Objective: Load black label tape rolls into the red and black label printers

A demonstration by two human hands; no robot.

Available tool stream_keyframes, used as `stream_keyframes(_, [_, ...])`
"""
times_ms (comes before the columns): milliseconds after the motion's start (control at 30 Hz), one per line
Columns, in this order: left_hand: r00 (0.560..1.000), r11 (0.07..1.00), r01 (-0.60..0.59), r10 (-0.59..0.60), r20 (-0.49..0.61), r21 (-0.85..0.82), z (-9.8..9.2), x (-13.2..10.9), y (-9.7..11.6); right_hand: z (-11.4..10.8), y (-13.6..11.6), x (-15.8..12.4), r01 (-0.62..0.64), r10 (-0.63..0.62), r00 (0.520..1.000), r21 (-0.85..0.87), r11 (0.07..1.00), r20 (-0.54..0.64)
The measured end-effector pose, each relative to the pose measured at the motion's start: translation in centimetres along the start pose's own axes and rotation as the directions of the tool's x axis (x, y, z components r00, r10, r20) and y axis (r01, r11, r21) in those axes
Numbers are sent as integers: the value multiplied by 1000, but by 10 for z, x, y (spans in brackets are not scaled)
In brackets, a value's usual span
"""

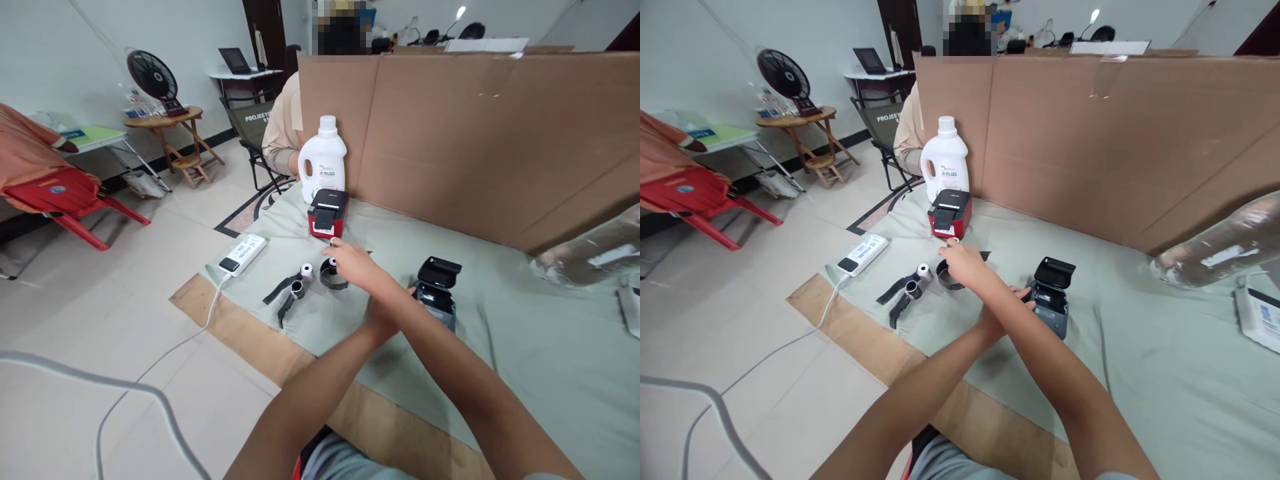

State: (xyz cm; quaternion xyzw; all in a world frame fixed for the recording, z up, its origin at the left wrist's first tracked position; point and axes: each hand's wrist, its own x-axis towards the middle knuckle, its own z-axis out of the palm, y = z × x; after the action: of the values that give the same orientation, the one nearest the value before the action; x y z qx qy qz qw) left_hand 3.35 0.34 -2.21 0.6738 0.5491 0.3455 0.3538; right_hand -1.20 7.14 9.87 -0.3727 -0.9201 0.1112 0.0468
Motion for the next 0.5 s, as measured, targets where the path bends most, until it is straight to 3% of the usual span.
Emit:
stream_keyframes(67, [999,999,-32,31,21,26,-1,2,0,4,-15,-3,80,-78,996,64,995,-36])
stream_keyframes(200, [996,987,-1,-13,90,158,-12,6,10,17,-46,-7,274,-284,956,117,955,78])
stream_keyframes(300, [997,979,16,-31,71,202,-16,6,15,33,-56,-9,282,-286,956,60,957,65])
stream_keyframes(500, [1000,978,0,-3,15,208,-12,1,16,56,-49,-10,268,-262,963,102,958,-69])
